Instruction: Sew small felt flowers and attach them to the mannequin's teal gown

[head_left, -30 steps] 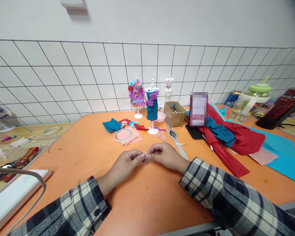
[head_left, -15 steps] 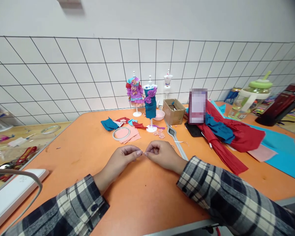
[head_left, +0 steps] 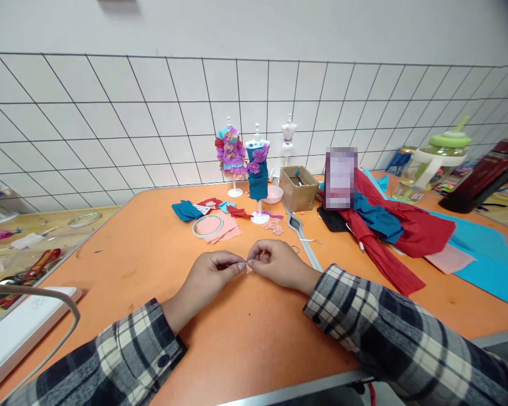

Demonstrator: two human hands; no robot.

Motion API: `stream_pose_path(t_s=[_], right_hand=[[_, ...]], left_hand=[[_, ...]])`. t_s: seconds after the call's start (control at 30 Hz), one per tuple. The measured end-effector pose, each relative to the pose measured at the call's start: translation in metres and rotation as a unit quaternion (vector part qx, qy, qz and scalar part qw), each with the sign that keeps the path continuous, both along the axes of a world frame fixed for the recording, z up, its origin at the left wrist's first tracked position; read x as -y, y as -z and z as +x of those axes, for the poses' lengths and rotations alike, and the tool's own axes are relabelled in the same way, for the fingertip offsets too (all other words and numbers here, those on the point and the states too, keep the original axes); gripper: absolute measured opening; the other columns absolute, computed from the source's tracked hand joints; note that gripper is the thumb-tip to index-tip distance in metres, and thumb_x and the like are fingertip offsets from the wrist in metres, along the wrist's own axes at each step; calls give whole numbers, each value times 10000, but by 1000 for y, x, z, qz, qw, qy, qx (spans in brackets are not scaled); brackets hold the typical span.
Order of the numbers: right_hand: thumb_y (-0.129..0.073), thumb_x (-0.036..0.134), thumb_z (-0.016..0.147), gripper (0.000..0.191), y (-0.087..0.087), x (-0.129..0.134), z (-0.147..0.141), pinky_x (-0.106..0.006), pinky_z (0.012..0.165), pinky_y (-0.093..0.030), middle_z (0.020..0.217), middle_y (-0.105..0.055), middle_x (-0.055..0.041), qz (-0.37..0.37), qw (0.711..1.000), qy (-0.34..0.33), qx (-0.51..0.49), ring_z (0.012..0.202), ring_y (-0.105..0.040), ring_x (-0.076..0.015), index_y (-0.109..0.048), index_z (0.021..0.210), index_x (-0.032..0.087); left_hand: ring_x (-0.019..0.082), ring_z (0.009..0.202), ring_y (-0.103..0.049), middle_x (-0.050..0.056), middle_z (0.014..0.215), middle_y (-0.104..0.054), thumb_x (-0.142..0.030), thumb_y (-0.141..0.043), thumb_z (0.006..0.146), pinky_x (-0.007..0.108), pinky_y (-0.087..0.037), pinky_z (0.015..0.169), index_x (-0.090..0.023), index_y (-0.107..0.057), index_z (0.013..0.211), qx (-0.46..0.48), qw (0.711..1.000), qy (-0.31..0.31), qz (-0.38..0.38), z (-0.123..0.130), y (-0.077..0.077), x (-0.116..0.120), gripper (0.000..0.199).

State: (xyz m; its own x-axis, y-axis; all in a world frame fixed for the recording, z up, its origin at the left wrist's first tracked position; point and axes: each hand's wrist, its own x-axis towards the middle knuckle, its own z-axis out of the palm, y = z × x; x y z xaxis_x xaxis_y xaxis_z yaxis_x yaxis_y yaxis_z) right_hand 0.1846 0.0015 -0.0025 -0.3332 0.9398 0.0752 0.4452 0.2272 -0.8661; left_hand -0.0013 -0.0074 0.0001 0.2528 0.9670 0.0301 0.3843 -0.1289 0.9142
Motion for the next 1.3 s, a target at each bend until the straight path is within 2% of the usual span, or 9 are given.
stream_pose_path(t_s=[0.17,0.3,0.47,0.77,0.93,1.1,1.2,1.3], right_hand=[[-581,167,737,68,4,-3,0,-207,545,-343,679,-590,32,-22,1000,1,14,600,-475,-92,-634,778,176],[-572,181,760,59,5,-4,0,-213,568,-361,720,-608,18,-7,1000,0,22,644,-504,-105,-623,788,177],[-566,188,777,47,1,3,-3,-210,536,-337,664,-572,33,26,998,10,49,593,-482,-94,-610,793,185],[-515,250,840,74,2,5,-3,-189,406,-319,615,-517,58,-82,996,-19,19,426,-441,-61,-570,856,203],[-572,213,785,55,3,1,-2,-224,571,-374,772,-648,4,-3,996,8,92,690,-559,-119,-617,799,186],[-592,198,759,84,4,0,0,-231,631,-400,858,-682,-30,-23,990,-12,137,776,-591,-141,-668,786,175],[-619,261,775,209,3,1,1,-219,568,-402,851,-677,-24,-64,992,-3,104,665,-583,-115,-678,959,183],[-575,364,830,301,1,2,2,-206,421,-340,682,-612,20,-161,986,-13,50,443,-479,-72,-649,1068,197]], left_hand=[[236,729,-643,47,739,-747,-388,-726,650,298,-482,676,-210,-761,690,19,999,-30,-10,1,-5,0,186],[204,667,-622,39,688,-723,-394,-709,672,275,-462,630,-196,-733,661,1,999,-49,17,2,-7,-1,199],[203,675,-635,42,713,-728,-372,-685,705,275,-466,632,-196,-723,693,-31,999,-24,21,5,-2,1,181],[206,685,-644,39,709,-729,-330,-659,711,280,-478,649,-194,-723,673,-44,998,-3,38,3,-2,0,155],[202,711,-651,39,752,-738,-323,-630,732,279,-484,665,-189,-726,720,-61,998,4,29,0,3,-1,166],[185,703,-648,22,753,-736,-307,-602,753,267,-472,651,-188,-720,739,-111,993,12,25,-4,8,-4,167],[179,696,-645,18,747,-734,-315,-594,763,262,-467,641,-188,-720,744,-120,992,10,26,-5,8,-5,180],[181,701,-646,21,764,-737,-332,-591,768,265,-471,647,-189,-723,765,-123,992,15,29,-5,8,-5,195]])
